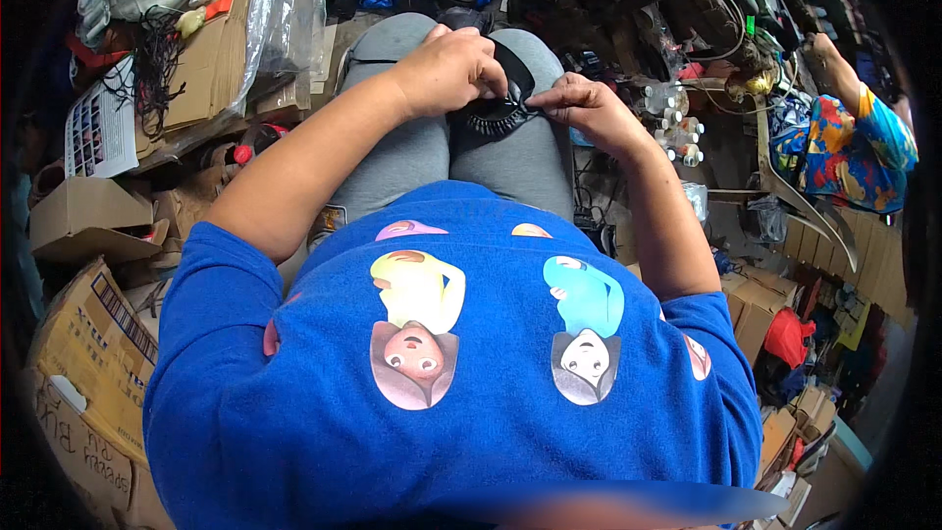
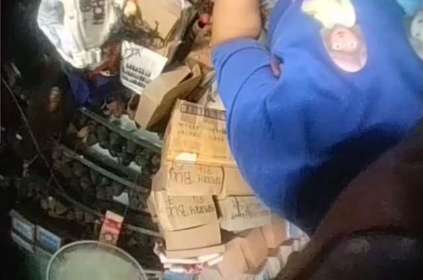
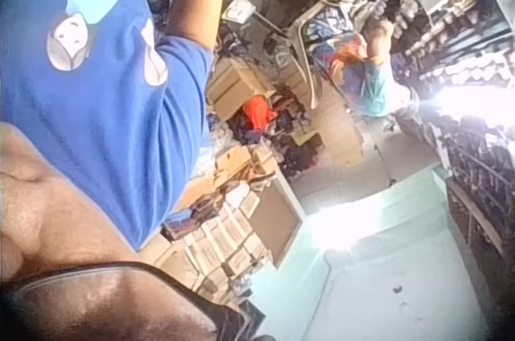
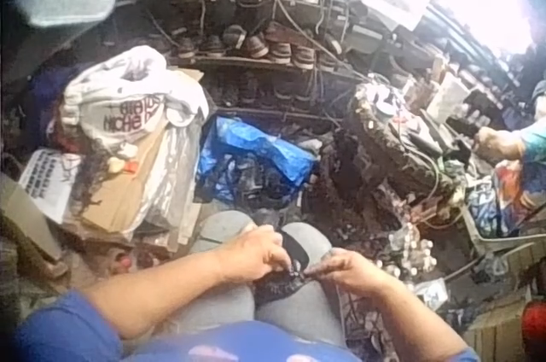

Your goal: Hand-stitching a black leather shoe component using a needle and thread in a workshop.

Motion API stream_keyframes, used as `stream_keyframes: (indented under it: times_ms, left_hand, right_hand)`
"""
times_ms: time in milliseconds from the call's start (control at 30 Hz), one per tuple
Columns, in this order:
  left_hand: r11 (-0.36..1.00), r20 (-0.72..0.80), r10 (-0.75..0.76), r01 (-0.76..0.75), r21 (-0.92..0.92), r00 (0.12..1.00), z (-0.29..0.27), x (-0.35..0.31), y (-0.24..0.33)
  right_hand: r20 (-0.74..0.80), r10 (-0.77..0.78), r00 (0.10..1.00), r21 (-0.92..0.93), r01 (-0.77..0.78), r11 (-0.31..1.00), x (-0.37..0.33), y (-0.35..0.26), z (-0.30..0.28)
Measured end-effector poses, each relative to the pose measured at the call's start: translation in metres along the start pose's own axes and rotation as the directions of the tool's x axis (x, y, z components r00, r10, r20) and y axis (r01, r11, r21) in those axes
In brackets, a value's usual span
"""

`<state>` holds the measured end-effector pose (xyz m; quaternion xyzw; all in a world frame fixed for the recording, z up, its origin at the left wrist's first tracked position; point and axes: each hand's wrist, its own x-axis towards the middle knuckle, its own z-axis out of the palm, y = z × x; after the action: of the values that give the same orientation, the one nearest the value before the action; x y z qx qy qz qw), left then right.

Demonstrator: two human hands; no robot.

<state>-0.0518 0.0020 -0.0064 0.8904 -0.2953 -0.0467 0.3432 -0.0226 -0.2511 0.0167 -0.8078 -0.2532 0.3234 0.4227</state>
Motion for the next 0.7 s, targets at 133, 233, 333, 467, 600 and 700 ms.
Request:
stream_keyframes:
  times_ms: [133, 233, 333, 467, 600, 700]
  left_hand:
    - [1.000, -0.007, 0.011, -0.012, -0.007, 1.000, 0.003, -0.002, 0.000]
    - [1.000, -0.055, 0.020, -0.019, 0.013, 0.998, 0.006, -0.013, 0.002]
    - [0.999, -0.055, 0.022, -0.020, 0.036, 0.998, 0.003, -0.017, 0.006]
    - [1.000, -0.013, 0.016, -0.015, 0.014, 1.000, 0.000, -0.013, 0.003]
    - [1.000, 0.005, -0.005, 0.005, 0.014, 1.000, 0.000, -0.012, 0.005]
    - [1.000, -0.051, -0.011, 0.012, 0.025, 0.999, 0.006, -0.012, 0.007]
  right_hand:
    - [0.011, -0.015, 1.000, -0.002, 0.015, 1.000, 0.000, 0.005, 0.002]
    - [-0.051, -0.020, 0.998, 0.020, 0.021, 1.000, -0.006, 0.006, 0.009]
    - [-0.096, -0.064, 0.993, -0.010, 0.063, 0.998, -0.010, 0.010, 0.013]
    - [-0.053, -0.019, 0.998, 0.042, 0.021, 0.999, -0.008, 0.007, 0.009]
    - [-0.044, -0.016, 0.999, 0.048, 0.019, 0.999, -0.007, 0.009, 0.009]
    - [-0.072, -0.018, 0.997, 0.096, 0.025, 0.995, -0.007, 0.009, 0.014]
